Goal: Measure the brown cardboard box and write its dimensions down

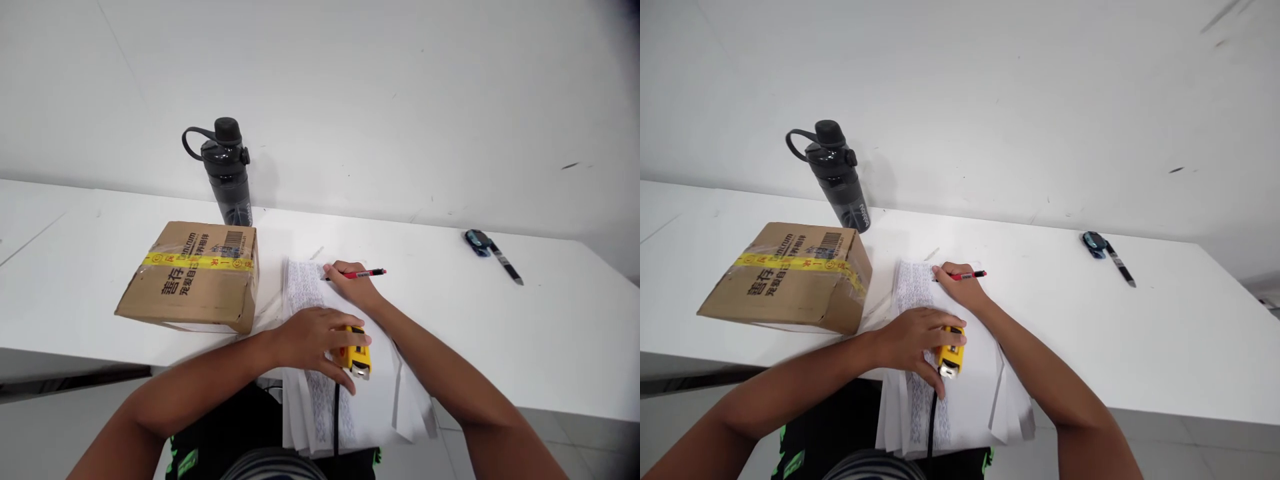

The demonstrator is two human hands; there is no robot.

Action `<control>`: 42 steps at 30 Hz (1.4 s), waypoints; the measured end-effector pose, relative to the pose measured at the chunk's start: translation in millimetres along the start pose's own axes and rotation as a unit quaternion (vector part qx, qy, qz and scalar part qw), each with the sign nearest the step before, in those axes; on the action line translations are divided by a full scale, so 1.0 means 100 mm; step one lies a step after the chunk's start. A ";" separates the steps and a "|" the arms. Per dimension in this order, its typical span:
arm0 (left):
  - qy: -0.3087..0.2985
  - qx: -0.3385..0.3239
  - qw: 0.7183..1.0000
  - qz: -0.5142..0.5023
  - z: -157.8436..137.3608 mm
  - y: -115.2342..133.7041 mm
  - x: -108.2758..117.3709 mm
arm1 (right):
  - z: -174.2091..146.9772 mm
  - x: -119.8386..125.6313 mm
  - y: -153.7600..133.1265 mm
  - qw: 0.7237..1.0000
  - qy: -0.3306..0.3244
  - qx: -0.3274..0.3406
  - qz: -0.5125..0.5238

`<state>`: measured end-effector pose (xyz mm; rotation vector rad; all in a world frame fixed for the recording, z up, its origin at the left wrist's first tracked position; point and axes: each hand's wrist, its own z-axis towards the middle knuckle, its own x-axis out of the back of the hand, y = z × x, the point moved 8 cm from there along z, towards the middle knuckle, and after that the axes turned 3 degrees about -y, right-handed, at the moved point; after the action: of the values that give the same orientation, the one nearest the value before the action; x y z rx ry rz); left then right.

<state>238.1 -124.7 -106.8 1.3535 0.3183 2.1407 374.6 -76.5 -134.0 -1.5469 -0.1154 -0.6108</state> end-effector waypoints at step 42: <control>0.098 -0.077 0.992 0.014 0.01 0.27 0.29 | 0.00 0.06 0.04 0.999 0.020 -0.015 -0.035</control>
<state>220.3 -129.6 -72.1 1.0704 0.2068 2.2768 382.1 -78.3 -135.1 -1.5636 -0.1305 -0.7010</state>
